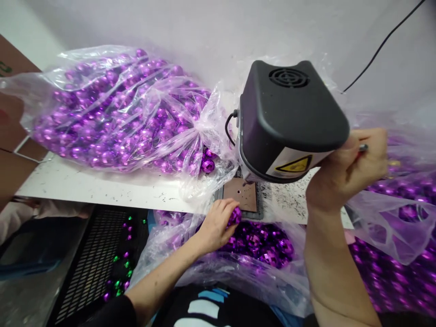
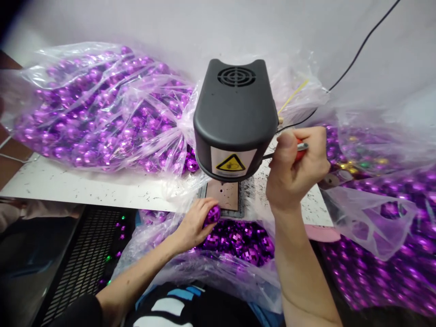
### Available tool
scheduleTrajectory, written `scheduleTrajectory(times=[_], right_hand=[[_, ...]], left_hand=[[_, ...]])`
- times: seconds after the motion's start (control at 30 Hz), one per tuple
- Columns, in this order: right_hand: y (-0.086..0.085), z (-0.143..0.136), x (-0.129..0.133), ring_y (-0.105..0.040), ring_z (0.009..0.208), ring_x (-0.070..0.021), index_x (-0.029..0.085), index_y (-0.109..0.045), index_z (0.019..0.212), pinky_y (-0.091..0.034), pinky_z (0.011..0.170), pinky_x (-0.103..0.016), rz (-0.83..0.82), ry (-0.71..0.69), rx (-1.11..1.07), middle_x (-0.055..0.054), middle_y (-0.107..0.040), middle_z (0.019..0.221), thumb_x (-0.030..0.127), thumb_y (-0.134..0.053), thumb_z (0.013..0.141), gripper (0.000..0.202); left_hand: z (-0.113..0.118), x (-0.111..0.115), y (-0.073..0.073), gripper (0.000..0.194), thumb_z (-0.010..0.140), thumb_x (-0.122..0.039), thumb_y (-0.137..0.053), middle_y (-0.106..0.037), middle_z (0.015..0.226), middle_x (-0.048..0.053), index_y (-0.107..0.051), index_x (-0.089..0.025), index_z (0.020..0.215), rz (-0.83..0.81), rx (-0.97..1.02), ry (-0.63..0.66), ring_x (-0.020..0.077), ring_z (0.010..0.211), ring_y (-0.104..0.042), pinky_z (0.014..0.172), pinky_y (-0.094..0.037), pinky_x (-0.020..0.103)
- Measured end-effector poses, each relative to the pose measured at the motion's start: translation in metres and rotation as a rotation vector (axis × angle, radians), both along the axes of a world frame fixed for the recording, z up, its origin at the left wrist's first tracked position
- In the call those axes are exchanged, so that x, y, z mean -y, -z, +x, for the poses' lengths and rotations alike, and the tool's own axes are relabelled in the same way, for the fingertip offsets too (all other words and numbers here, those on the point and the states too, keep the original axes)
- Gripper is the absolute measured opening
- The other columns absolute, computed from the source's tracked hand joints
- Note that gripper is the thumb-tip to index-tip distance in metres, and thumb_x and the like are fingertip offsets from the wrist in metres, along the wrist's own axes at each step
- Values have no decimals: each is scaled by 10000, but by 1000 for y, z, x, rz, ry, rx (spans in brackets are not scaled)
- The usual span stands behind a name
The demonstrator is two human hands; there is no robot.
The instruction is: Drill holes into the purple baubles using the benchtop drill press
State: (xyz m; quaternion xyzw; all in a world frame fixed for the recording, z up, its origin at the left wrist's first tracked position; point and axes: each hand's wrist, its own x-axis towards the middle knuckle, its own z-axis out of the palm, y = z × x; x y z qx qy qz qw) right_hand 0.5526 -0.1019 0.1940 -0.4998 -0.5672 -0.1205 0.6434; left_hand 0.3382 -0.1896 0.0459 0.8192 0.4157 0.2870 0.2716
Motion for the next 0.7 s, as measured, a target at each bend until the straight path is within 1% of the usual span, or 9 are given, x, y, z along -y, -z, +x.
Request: scheduleTrajectory(times=[0.1,0.17,0.2,0.27,0.33,0.4,0.5,0.6,0.7], right_hand=[[0,-3,1,-362,557,-34,151,-516,747,-281,566,-224,-6,-9,-51,44,-378,612,593,-424,984,509],[-2,-5,0,-346,548,-35,161,-486,728,-278,561,-227,11,-3,-79,51,-354,602,608,-424,977,515],[-3,-6,-1,-340,545,-34,166,-472,722,-275,557,-227,16,-1,-86,54,-348,600,610,-424,977,514],[-4,-7,-2,-330,536,-30,171,-457,716,-262,546,-226,16,3,-85,59,-345,596,620,-425,970,517],[-4,-5,-2,-337,529,-29,172,-464,721,-260,540,-227,-20,2,-87,60,-365,593,652,-430,952,534],[-2,-2,-1,-364,524,-39,174,-491,747,-277,542,-231,-88,-8,-108,61,-395,583,696,-437,926,555],[0,2,0,-401,522,-57,181,-517,782,-307,549,-240,-159,-27,-142,62,-422,573,724,-448,904,561],[-1,2,0,-399,514,-59,186,-504,771,-316,547,-242,-153,-34,-146,63,-416,569,720,-453,900,551],[-5,0,-3,-387,518,-52,190,-482,758,-313,548,-238,-153,-39,-142,63,-407,574,710,-438,908,543]], left_hand=[[-25,12,-21,737,875,-336,-740,-547,1436,132,-381,-282,1516,-126,-87,48,314,1307,-553,1083,-490,504],[-37,-6,-30,695,916,-426,-694,-579,1410,124,-383,-282,1521,-148,-56,9,286,1269,-591,1043,-526,459],[-41,-22,-32,593,957,-421,-638,-609,1366,120,-425,-269,1489,-114,-32,-60,269,1224,-617,1014,-539,438],[-44,-62,-30,390,1009,-330,-548,-645,1281,117,-522,-227,1385,5,-50,-272,252,1130,-651,959,-549,419],[-42,-101,-22,384,959,-225,-606,-632,1274,152,-556,-172,1336,91,-191,-441,280,1119,-652,945,-540,425],[-36,-128,-12,433,895,-195,-687,-629,1250,175,-567,-141,1307,102,-349,-492,312,1132,-647,937,-533,431],[-30,-141,-6,407,840,-202,-745,-630,1212,177,-599,-135,1214,51,-427,-480,324,1112,-651,914,-533,428],[-37,-131,-16,432,828,-267,-758,-637,1203,152,-596,-156,1212,-96,-168,-479,284,1025,-676,870,-552,412],[-46,-111,-33,496,895,-415,-672,-671,1151,104,-548,-220,1335,-449,364,-341,209,879,-704,770,-585,364]])
